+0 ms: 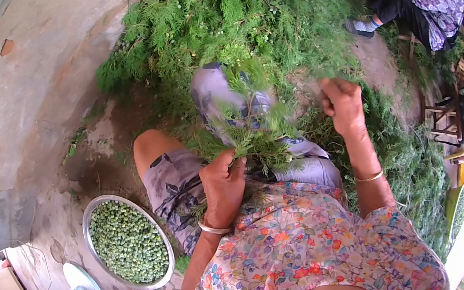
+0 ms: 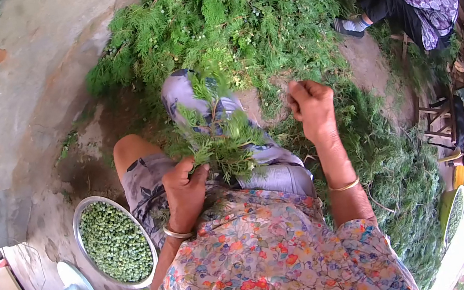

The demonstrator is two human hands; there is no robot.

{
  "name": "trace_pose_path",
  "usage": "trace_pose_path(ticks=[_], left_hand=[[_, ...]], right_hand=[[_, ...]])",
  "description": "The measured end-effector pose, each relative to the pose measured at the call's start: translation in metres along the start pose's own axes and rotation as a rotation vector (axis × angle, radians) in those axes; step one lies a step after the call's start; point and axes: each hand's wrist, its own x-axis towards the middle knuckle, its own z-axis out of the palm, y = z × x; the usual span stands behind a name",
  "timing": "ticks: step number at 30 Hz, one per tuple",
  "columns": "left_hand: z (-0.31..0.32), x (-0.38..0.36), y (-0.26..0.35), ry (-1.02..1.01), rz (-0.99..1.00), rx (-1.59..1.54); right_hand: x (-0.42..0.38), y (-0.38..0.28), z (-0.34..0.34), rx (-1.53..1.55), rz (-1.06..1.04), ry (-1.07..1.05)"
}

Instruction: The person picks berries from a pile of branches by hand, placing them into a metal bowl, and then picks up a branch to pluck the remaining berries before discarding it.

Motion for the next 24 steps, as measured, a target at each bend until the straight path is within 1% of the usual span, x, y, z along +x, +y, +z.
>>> trace_pose_path(ticks=[1, 2, 5, 6, 8, 9, 10, 12, 13, 14, 16, 17, 18, 20, 21, 23, 24], left_hand=[[0.000, 0.003, 0.005, 0.006, 0.010, -0.025], [0.000, 0.005, 0.008, 0.012, 0.023, -0.050], [0.003, 0.007, 0.005, 0.015, 0.038, -0.022], [0.003, 0.007, 0.007, 0.013, 0.039, -0.022], [0.002, 0.007, 0.009, 0.022, 0.037, -0.030], [0.002, 0.006, 0.008, 0.022, 0.036, -0.028], [0.001, 0.006, 0.007, 0.005, 0.046, -0.022], [0.002, 0.006, 0.004, -0.010, 0.059, -0.016], [0.003, 0.006, 0.003, -0.010, 0.064, -0.019], [0.004, 0.006, 0.002, -0.009, 0.069, -0.022], [0.003, 0.006, 0.003, -0.019, 0.050, -0.032], [0.002, 0.006, 0.003, -0.033, 0.029, -0.043], [0.001, 0.005, 0.003, -0.031, 0.026, -0.042], [0.000, 0.005, 0.003, -0.052, 0.122, -0.047], [0.001, 0.003, 0.002, -0.053, 0.122, -0.048], [0.005, 0.000, 0.001, 0.034, 0.101, 0.004], [0.002, 0.001, 0.003, 0.034, 0.103, 0.002]], right_hand=[[-0.005, -0.010, 0.003, 0.125, 0.107, 0.016], [-0.009, -0.013, 0.006, 0.125, 0.106, 0.016], [-0.021, -0.014, 0.012, 0.162, 0.220, -0.229], [-0.024, -0.012, 0.014, 0.164, 0.220, -0.227], [-0.030, -0.008, 0.018, -0.042, 0.166, -0.384], [-0.034, -0.009, 0.024, -0.168, 0.040, -0.383], [-0.038, -0.007, 0.030, -0.166, 0.042, -0.385], [-0.040, -0.002, 0.038, -0.345, -0.320, -0.450], [-0.038, -0.010, 0.037, -0.501, -0.247, -0.574], [-0.038, -0.009, 0.038, -0.501, -0.249, -0.575], [-0.038, -0.004, 0.041, -0.672, -0.284, -0.527], [-0.038, -0.002, 0.041, -0.711, -0.349, -0.481], [-0.036, 0.001, 0.041, -0.712, -0.349, -0.485], [-0.032, 0.006, 0.043, -0.727, -0.696, -0.289], [-0.026, 0.009, 0.041, -0.727, -0.694, -0.288], [-0.011, 0.014, 0.032, -0.779, -0.815, 0.043], [-0.006, 0.007, 0.023, -0.643, -0.642, 0.034]])
